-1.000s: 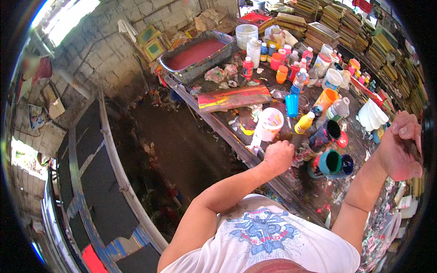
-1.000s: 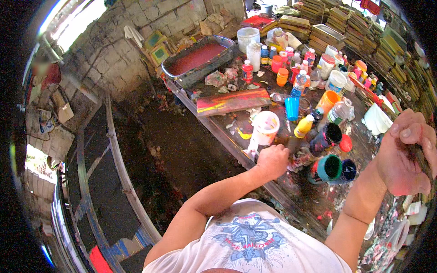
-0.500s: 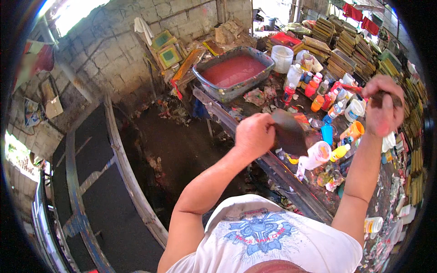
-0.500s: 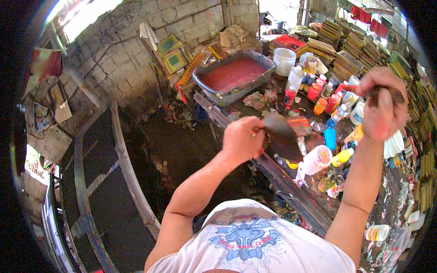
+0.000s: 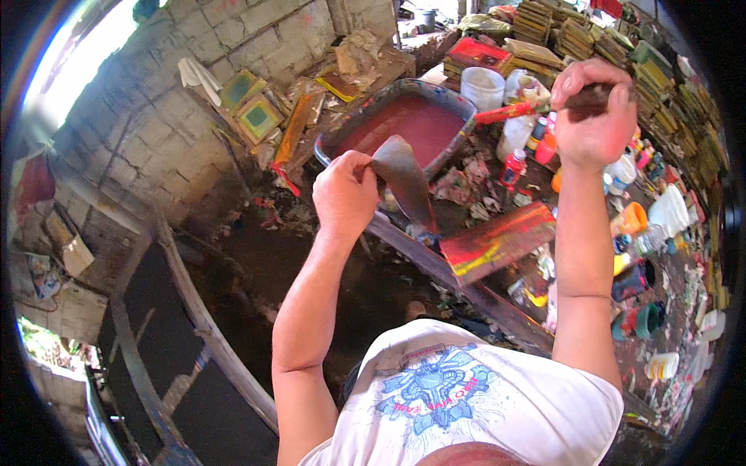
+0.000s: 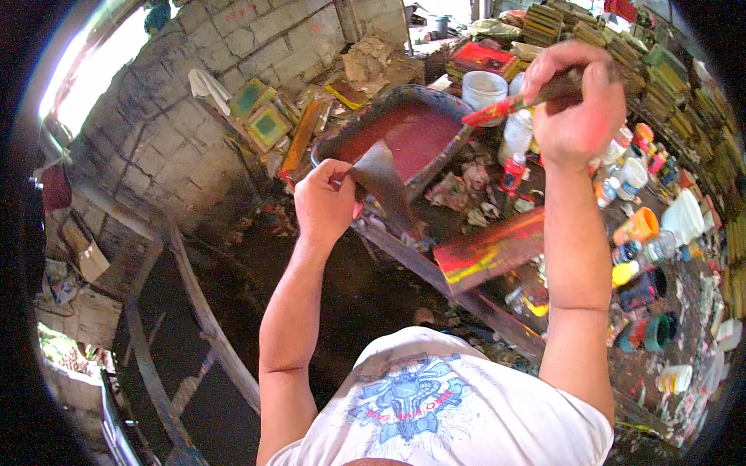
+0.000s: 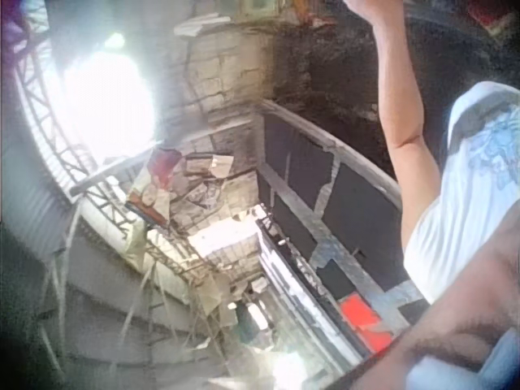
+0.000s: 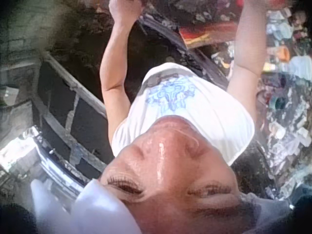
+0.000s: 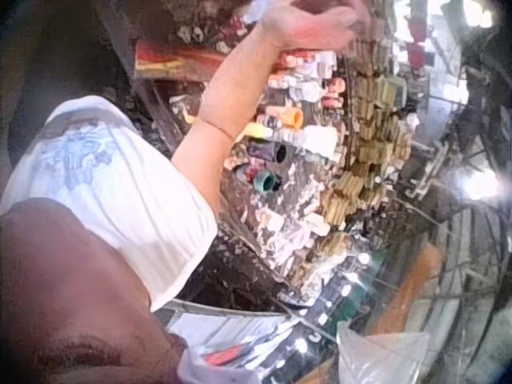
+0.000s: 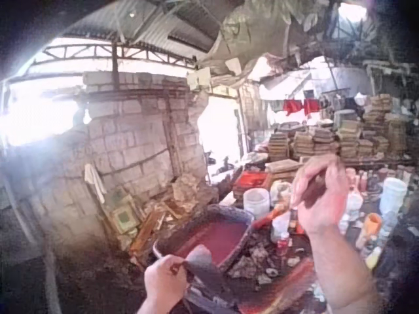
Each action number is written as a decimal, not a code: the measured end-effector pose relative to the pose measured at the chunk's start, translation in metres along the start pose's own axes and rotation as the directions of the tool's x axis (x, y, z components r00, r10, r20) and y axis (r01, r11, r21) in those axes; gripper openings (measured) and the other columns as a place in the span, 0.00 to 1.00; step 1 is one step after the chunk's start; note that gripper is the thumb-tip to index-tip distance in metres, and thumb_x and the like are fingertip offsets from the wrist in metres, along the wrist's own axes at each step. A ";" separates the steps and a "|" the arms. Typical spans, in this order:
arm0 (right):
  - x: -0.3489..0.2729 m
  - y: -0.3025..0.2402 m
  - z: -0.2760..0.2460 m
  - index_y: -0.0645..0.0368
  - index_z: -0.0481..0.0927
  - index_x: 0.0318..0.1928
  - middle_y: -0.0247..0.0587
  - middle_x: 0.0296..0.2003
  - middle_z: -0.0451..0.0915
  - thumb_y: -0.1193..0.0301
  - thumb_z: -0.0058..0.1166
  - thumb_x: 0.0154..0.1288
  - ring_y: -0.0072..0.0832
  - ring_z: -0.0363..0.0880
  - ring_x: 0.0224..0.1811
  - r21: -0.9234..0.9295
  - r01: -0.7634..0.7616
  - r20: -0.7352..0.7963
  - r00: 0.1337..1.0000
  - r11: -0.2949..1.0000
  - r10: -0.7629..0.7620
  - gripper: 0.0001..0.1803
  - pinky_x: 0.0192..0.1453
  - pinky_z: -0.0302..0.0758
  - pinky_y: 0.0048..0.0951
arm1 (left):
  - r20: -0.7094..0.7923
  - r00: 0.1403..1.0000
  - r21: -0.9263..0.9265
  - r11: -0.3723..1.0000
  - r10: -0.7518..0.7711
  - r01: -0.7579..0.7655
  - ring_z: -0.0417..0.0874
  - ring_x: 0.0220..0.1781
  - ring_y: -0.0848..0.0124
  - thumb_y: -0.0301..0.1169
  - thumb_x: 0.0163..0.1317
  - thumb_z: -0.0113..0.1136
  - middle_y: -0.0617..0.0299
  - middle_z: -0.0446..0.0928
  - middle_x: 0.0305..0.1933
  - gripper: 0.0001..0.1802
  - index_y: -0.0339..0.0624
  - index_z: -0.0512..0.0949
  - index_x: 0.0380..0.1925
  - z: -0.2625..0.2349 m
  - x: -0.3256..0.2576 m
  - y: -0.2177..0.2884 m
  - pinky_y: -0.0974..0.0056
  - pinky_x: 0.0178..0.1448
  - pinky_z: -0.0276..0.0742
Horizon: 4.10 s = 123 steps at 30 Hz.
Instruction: The person mixes red paint in a large container using a wooden stick, then scoops white paint into a small cup and stirs it. They add a liquid from a bottle into the white mixture and continue stirring. The person moves between worktables in a cluttered workshop while handling paint containers and tools.
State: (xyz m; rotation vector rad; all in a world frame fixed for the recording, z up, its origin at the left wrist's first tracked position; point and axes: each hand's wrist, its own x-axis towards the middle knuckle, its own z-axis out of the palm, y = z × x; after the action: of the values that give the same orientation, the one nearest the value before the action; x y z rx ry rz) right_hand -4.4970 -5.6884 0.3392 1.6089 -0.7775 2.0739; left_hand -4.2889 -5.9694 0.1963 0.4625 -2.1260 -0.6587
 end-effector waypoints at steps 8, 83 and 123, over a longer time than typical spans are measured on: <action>-0.094 0.158 0.023 0.62 0.83 0.44 0.45 0.35 0.88 0.55 0.44 0.95 0.27 0.86 0.31 -0.141 -0.166 -0.406 0.909 0.976 0.096 0.25 0.41 0.84 0.29 | 0.133 0.970 0.121 0.968 0.202 -0.218 0.94 0.50 0.51 0.28 0.68 0.71 0.52 0.92 0.44 0.09 0.46 0.91 0.47 0.082 0.118 -0.042 0.51 0.56 0.89; -0.165 0.128 0.125 0.55 0.86 0.41 0.40 0.38 0.86 0.67 0.63 0.70 0.36 0.94 0.39 -0.848 0.398 -0.146 0.460 -0.351 0.876 0.06 0.41 0.90 0.42 | 0.782 0.079 -0.623 0.777 0.618 0.088 0.91 0.50 0.61 0.29 0.61 0.78 0.50 0.91 0.48 0.20 0.36 0.87 0.53 0.259 0.189 -0.151 0.56 0.56 0.87; -0.123 0.058 0.153 0.53 0.89 0.44 0.39 0.36 0.85 0.62 0.67 0.72 0.42 0.93 0.41 -0.869 0.185 -0.337 0.458 -0.459 0.823 0.09 0.43 0.90 0.48 | 0.806 0.123 -0.434 0.719 0.579 -0.543 0.93 0.63 0.47 0.30 0.75 0.71 0.46 0.92 0.61 0.23 0.37 0.85 0.67 0.315 0.249 -0.186 0.46 0.72 0.85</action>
State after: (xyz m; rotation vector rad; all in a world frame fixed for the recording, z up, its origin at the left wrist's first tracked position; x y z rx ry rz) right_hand -4.3879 -5.8282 0.2372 0.6256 -2.8211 -0.0763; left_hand -4.6713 -6.1584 0.0783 -1.0684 -3.0118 -0.4997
